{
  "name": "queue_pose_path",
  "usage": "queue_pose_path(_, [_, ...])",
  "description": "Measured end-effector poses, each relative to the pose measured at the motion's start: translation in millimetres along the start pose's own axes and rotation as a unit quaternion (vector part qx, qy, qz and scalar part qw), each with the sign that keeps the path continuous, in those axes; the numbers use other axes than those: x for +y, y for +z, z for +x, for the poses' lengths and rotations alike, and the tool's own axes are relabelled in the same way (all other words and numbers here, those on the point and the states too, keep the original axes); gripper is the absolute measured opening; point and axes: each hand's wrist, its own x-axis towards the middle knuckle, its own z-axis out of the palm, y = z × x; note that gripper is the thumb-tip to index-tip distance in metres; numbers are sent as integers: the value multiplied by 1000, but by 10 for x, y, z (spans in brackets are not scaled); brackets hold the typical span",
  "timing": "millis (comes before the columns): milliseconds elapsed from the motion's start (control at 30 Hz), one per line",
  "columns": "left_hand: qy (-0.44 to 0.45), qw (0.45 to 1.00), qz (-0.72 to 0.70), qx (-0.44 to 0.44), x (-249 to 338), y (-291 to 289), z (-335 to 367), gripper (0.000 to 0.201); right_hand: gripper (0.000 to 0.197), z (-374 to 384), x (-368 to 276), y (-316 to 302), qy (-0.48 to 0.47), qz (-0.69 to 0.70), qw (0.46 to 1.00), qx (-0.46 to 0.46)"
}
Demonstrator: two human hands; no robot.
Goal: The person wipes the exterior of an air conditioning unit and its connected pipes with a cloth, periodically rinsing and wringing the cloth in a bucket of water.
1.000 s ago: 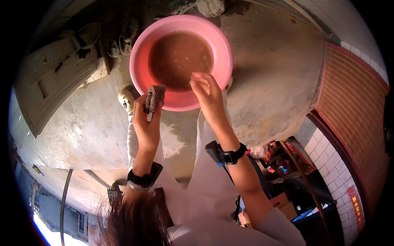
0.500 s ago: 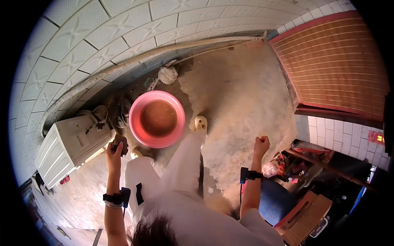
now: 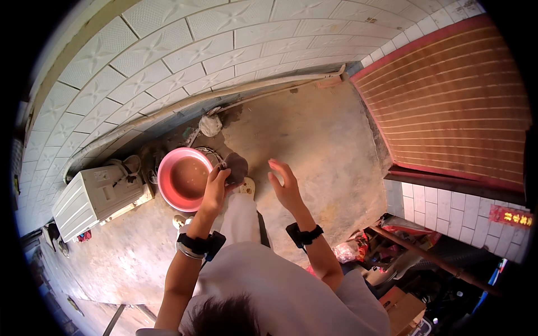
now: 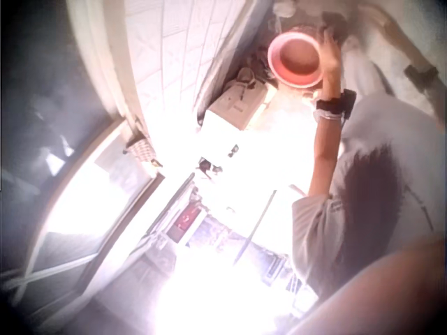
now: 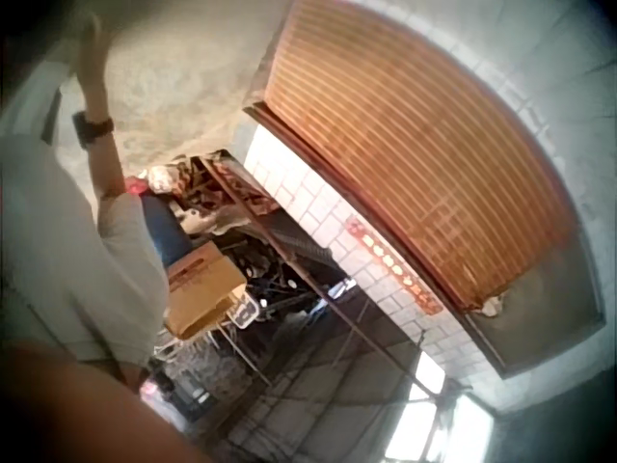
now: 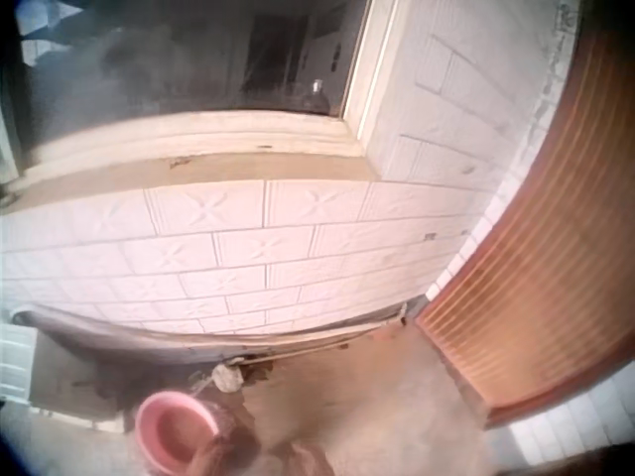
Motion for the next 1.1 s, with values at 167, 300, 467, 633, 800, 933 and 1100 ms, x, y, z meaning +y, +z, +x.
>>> queue_pose_path(167, [42,993,107,-38,-45,583,-42,25,34,195,-488,-289,-65,111,991,-44])
queue_pose_path(300, [102,976,192,-29,-145,795,-110,20,41,132,-350,-539,-41,213,971,-101])
queue_pose_path(467, [181,930,320,-21,-456,860,-278,21,43,-51,-215,-758,32,307,931,-193])
queue_pose_path(633, [228,937,263,6,-732,1159,-557,17,24,-181,-87,-1000,82,304,941,-124])
queue_pose_path(800, [187,982,25,-14,-1025,1600,-885,11,24,-384,-397,-1579,161,441,879,-79])
queue_pose_path(933, [188,982,9,-8,-1101,1831,-927,16,34,-341,-352,-1903,153,475,862,-95])
queue_pose_path(1100, [180,981,8,-77,-962,2371,-764,27,31,-150,-337,-2395,110,449,880,-110])
